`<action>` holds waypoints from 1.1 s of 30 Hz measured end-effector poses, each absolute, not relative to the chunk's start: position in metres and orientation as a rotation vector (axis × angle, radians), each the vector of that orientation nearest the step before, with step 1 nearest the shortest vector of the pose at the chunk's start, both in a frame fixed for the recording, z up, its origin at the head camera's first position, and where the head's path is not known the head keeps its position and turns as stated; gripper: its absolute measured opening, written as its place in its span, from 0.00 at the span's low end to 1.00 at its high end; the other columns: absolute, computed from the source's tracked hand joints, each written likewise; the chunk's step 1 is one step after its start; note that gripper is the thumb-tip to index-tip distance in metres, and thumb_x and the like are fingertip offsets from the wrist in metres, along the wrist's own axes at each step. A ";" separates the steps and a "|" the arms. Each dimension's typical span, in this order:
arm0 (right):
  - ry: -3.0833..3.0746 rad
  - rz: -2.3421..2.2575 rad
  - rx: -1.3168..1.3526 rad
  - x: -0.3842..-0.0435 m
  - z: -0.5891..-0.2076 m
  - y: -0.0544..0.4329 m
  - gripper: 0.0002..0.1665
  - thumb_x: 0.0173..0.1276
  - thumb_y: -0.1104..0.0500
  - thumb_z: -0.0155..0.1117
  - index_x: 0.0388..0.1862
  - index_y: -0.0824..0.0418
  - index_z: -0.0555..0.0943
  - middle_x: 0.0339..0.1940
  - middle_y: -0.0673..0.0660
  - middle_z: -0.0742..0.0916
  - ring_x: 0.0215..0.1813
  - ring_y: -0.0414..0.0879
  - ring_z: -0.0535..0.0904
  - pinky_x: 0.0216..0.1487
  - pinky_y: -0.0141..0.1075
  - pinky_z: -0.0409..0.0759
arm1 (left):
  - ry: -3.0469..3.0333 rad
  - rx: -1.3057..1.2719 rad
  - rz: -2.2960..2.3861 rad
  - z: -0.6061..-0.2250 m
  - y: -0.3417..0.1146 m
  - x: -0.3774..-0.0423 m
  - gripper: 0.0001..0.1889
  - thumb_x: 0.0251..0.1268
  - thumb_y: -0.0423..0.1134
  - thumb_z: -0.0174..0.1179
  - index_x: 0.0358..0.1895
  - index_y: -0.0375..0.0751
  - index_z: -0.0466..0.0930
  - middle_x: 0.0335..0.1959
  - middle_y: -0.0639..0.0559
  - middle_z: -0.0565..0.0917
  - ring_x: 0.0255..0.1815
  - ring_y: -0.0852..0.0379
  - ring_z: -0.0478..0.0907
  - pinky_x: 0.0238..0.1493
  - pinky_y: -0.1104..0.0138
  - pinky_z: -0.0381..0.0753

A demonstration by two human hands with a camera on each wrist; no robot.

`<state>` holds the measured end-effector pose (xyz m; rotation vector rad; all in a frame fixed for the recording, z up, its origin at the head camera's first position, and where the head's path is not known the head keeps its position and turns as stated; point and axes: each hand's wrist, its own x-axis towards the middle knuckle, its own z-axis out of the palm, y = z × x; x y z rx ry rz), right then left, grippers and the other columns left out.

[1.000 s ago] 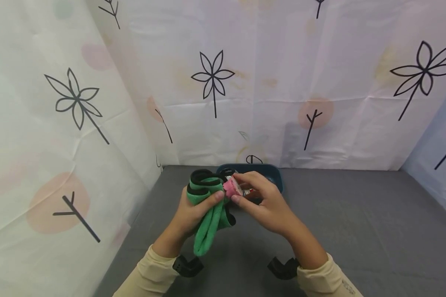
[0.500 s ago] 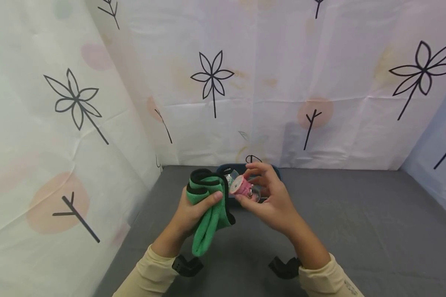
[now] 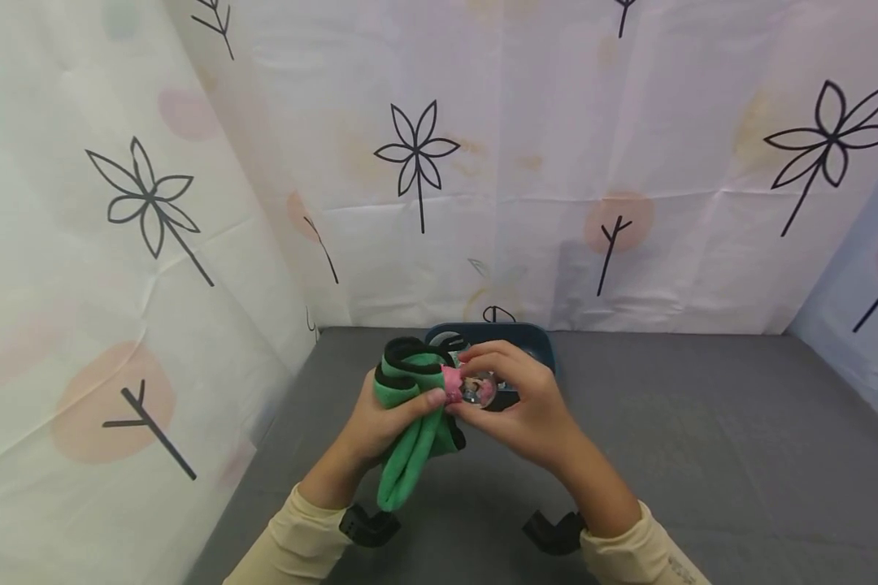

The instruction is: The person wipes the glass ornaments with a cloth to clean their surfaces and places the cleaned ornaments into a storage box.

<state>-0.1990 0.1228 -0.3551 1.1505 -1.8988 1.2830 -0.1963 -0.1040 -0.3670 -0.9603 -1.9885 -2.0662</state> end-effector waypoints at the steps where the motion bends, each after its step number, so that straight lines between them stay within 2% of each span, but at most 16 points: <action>1: -1.894 1.272 1.153 -0.199 -0.355 0.122 0.30 0.48 0.75 0.86 0.50 0.63 0.85 0.50 0.61 0.88 0.39 0.39 0.82 0.38 0.26 0.82 | -1.986 -0.971 -2.064 -0.367 -0.104 -0.196 0.19 0.70 0.42 0.73 0.58 0.39 0.82 0.44 0.42 0.88 0.41 0.57 0.87 0.44 0.60 0.92; 5: -1.871 1.265 1.175 -0.199 -0.357 0.120 0.29 0.54 0.70 0.85 0.53 0.67 0.82 0.48 0.59 0.87 0.31 0.38 0.78 0.36 0.27 0.81 | -1.991 -0.991 -2.036 -0.367 -0.103 -0.197 0.17 0.70 0.40 0.73 0.57 0.42 0.82 0.43 0.45 0.88 0.39 0.57 0.87 0.43 0.59 0.91; 10: -1.828 1.230 1.194 -0.200 -0.358 0.119 0.24 0.66 0.55 0.81 0.52 0.68 0.82 0.49 0.62 0.86 0.39 0.40 0.80 0.38 0.26 0.81 | -1.991 -0.980 -2.020 -0.367 -0.102 -0.197 0.16 0.70 0.38 0.73 0.56 0.42 0.82 0.41 0.47 0.87 0.37 0.57 0.86 0.41 0.59 0.91; 12: -1.825 1.235 1.205 -0.200 -0.358 0.119 0.24 0.67 0.54 0.79 0.52 0.68 0.82 0.50 0.62 0.85 0.44 0.42 0.81 0.38 0.26 0.82 | -1.989 -0.970 -2.020 -0.367 -0.102 -0.197 0.16 0.70 0.37 0.73 0.56 0.42 0.82 0.41 0.46 0.87 0.37 0.57 0.86 0.41 0.59 0.91; 14: -1.821 1.273 1.231 -0.200 -0.357 0.120 0.26 0.63 0.59 0.83 0.54 0.69 0.82 0.52 0.64 0.85 0.47 0.42 0.82 0.39 0.26 0.82 | -1.985 -0.945 -2.036 -0.367 -0.102 -0.196 0.15 0.69 0.35 0.72 0.56 0.42 0.82 0.41 0.47 0.88 0.37 0.56 0.87 0.41 0.59 0.91; 16: -1.809 1.334 1.272 -0.201 -0.355 0.121 0.31 0.56 0.69 0.85 0.57 0.71 0.81 0.54 0.66 0.84 0.49 0.44 0.82 0.40 0.28 0.83 | -1.981 -0.909 -2.053 -0.367 -0.103 -0.196 0.15 0.69 0.34 0.72 0.56 0.42 0.83 0.41 0.47 0.88 0.38 0.56 0.87 0.41 0.59 0.92; 18: -1.799 1.397 1.314 -0.201 -0.354 0.123 0.38 0.48 0.79 0.83 0.60 0.72 0.79 0.56 0.68 0.82 0.51 0.45 0.82 0.42 0.29 0.85 | -1.973 -0.869 -2.070 -0.366 -0.104 -0.196 0.14 0.70 0.34 0.72 0.55 0.42 0.83 0.41 0.48 0.88 0.37 0.57 0.88 0.41 0.60 0.92; 20: -1.796 1.443 1.347 -0.202 -0.353 0.125 0.42 0.44 0.84 0.79 0.62 0.74 0.78 0.58 0.69 0.81 0.55 0.46 0.82 0.45 0.30 0.86 | -1.960 -0.834 -2.092 -0.365 -0.105 -0.196 0.14 0.70 0.34 0.71 0.55 0.40 0.83 0.41 0.49 0.88 0.37 0.57 0.88 0.40 0.60 0.92; 25: -1.870 1.421 1.350 -0.201 -0.351 0.131 0.39 0.49 0.85 0.77 0.63 0.72 0.80 0.64 0.64 0.84 0.63 0.44 0.83 0.51 0.30 0.88 | -1.960 -0.825 -2.097 -0.363 -0.108 -0.197 0.12 0.70 0.35 0.71 0.53 0.38 0.83 0.40 0.50 0.87 0.36 0.57 0.87 0.40 0.61 0.92; 31: -1.928 1.336 1.340 -0.201 -0.350 0.132 0.38 0.53 0.82 0.78 0.65 0.70 0.81 0.60 0.64 0.87 0.50 0.42 0.85 0.54 0.31 0.88 | -1.993 -0.867 -2.052 -0.361 -0.109 -0.197 0.10 0.72 0.35 0.70 0.52 0.42 0.84 0.36 0.49 0.86 0.30 0.58 0.86 0.35 0.60 0.91; 33: -1.928 1.337 1.341 -0.201 -0.350 0.132 0.38 0.55 0.81 0.77 0.66 0.70 0.80 0.60 0.63 0.87 0.49 0.42 0.85 0.54 0.31 0.88 | -1.995 -0.883 -2.042 -0.362 -0.109 -0.197 0.09 0.72 0.35 0.70 0.51 0.43 0.84 0.34 0.48 0.86 0.28 0.58 0.86 0.33 0.60 0.90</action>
